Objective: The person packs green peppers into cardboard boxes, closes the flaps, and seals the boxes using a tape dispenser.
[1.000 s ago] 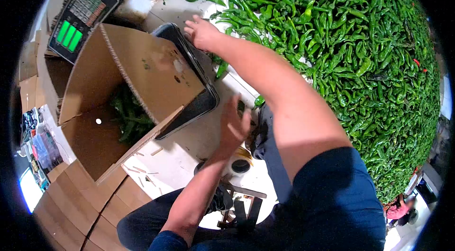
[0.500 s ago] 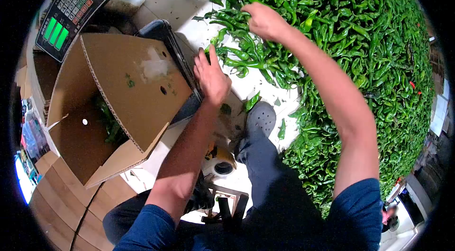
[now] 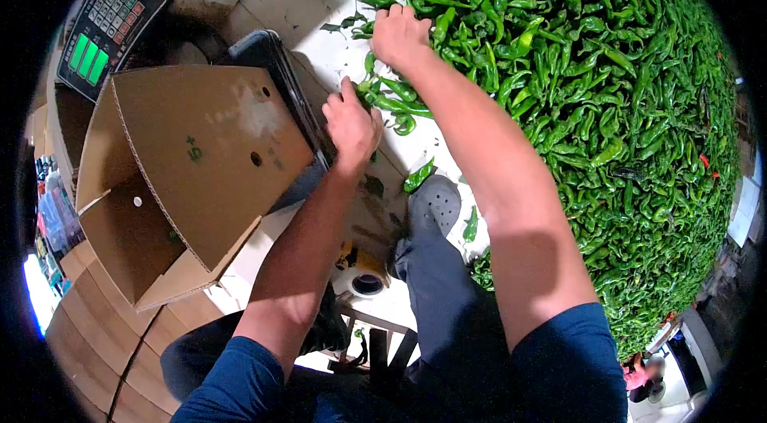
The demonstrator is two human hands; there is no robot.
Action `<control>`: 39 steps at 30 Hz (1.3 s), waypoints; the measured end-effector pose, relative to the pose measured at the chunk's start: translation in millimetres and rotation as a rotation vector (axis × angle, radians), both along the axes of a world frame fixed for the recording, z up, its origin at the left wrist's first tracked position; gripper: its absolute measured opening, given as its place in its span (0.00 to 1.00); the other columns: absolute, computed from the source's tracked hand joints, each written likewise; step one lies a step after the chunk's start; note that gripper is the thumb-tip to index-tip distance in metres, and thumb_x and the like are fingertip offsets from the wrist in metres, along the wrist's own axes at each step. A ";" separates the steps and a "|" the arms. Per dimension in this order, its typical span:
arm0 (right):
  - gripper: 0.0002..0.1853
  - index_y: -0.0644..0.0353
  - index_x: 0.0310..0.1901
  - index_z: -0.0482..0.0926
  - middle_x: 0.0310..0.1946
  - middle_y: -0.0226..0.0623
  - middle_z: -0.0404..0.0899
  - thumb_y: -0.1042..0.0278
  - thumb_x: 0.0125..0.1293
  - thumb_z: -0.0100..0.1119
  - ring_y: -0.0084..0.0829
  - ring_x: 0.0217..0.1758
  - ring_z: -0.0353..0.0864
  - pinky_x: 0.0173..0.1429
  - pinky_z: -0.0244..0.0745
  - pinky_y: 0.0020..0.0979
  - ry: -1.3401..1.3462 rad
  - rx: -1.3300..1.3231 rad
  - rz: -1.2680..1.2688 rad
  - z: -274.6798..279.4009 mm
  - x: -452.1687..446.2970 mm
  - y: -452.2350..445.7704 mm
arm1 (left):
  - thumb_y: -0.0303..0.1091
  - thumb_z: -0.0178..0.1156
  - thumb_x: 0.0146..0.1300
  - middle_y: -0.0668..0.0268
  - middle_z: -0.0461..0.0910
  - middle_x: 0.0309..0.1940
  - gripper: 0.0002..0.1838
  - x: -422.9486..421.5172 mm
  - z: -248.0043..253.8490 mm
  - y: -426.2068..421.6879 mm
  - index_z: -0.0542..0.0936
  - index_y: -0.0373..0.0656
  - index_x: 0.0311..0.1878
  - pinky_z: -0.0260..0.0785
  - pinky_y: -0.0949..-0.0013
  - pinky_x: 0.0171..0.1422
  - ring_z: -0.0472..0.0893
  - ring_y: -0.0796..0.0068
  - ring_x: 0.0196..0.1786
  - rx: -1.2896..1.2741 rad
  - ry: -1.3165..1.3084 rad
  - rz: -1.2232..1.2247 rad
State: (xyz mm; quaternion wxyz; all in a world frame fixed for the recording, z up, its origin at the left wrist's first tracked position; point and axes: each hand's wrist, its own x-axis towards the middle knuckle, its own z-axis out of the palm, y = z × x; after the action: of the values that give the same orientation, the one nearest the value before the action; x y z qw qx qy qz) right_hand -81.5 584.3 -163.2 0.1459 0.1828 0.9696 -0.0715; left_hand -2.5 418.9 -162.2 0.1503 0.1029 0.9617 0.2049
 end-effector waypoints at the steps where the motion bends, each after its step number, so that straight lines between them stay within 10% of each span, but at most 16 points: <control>1: 0.26 0.57 0.62 0.77 0.63 0.42 0.75 0.53 0.67 0.63 0.40 0.68 0.74 0.62 0.74 0.60 -0.051 -0.004 0.032 3.9 1.8 3.3 | 0.31 0.68 0.54 0.45 0.73 0.53 0.41 3.1 0.2 -1.5 0.65 0.38 0.73 0.70 0.43 0.62 0.74 0.43 0.57 0.035 -0.003 0.018; 9: 0.34 0.56 0.69 0.70 0.57 0.50 0.82 0.58 0.62 0.66 0.51 0.57 0.85 0.58 0.81 0.51 -0.354 -0.240 0.356 29.0 30.0 25.7 | 0.27 0.71 0.49 0.37 0.63 0.63 0.53 44.3 8.0 -18.2 0.55 0.37 0.79 0.68 0.47 0.70 0.73 0.35 0.60 0.271 -0.223 0.189; 20: 0.43 0.33 0.78 0.63 0.61 0.55 0.77 0.55 0.57 0.64 0.51 0.61 0.82 0.64 0.78 0.46 -0.519 -0.537 0.307 22.7 66.0 12.9 | 0.14 0.66 0.46 0.50 0.75 0.63 0.58 44.6 -8.2 2.4 0.48 0.39 0.82 0.74 0.61 0.64 0.79 0.55 0.60 0.971 -0.508 0.412; 25: 0.46 0.42 0.80 0.59 0.59 0.57 0.78 0.60 0.57 0.61 0.52 0.60 0.81 0.68 0.75 0.40 -0.245 -0.733 0.172 14.0 108.4 12.8 | 0.08 0.54 0.52 0.60 0.79 0.56 0.54 51.7 1.4 15.7 0.52 0.51 0.84 0.80 0.69 0.40 0.84 0.69 0.45 1.271 -0.812 0.646; 39: 0.42 0.53 0.78 0.63 0.59 0.47 0.81 0.68 0.59 0.60 0.36 0.57 0.81 0.64 0.75 0.32 -0.254 -0.925 -0.085 78.3 133.4 33.4 | 0.11 0.55 0.51 0.65 0.80 0.52 0.51 61.0 48.2 36.4 0.58 0.45 0.83 0.74 0.74 0.52 0.80 0.75 0.47 1.240 -0.787 0.399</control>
State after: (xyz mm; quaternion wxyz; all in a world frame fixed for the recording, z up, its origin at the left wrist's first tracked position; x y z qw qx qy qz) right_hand 51.9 617.8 -84.9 0.3262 0.1454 0.8022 -0.4785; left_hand 58.5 455.3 -113.9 0.3569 -0.0878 0.5466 0.7525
